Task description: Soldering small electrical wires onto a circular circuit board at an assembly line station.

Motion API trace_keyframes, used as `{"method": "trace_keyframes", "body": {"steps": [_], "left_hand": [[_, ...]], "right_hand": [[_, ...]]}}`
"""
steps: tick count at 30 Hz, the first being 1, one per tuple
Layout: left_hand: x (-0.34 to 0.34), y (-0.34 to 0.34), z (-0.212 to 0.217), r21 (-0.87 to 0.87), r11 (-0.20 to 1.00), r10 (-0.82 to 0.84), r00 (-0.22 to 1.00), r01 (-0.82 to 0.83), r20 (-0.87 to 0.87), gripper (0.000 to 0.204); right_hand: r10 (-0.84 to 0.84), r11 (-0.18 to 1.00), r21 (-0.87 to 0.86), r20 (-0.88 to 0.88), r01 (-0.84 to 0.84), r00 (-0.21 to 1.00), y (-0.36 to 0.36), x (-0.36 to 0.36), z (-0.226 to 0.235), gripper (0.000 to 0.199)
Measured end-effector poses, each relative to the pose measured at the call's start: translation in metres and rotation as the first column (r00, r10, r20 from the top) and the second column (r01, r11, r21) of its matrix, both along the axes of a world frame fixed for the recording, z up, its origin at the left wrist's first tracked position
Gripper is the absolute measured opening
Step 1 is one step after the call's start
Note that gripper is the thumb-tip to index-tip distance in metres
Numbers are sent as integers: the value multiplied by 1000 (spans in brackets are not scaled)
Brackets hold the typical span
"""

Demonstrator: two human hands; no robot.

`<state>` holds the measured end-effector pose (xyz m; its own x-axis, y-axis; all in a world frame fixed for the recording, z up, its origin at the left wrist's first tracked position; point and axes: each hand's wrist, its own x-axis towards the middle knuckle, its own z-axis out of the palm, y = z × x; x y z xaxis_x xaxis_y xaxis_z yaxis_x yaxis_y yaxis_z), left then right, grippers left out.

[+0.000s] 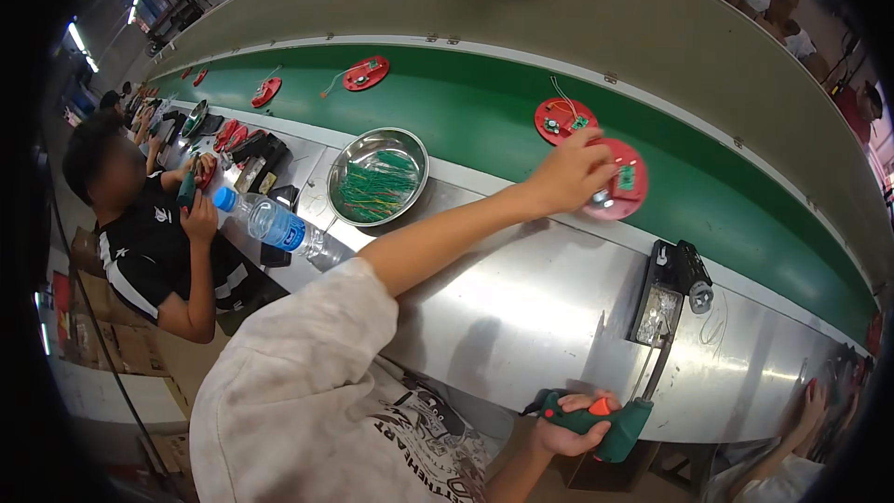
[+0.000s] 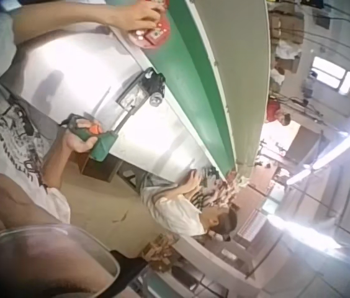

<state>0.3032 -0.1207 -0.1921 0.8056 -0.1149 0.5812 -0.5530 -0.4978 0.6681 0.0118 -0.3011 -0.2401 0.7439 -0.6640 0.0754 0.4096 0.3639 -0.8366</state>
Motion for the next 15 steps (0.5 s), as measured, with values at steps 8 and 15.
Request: {"method": "trace_keyframes", "body": {"steps": [8, 15], "left_hand": [[-165, 114, 12, 225, 974, 12, 984, 30, -179, 17], [-239, 146, 31, 395, 881, 309, 949, -259, -69, 22]], "right_hand": [[77, 996, -37, 12, -77, 997, -5, -6, 7, 48], [113, 991, -71, -46, -116, 993, 0, -5, 11, 42]]}}
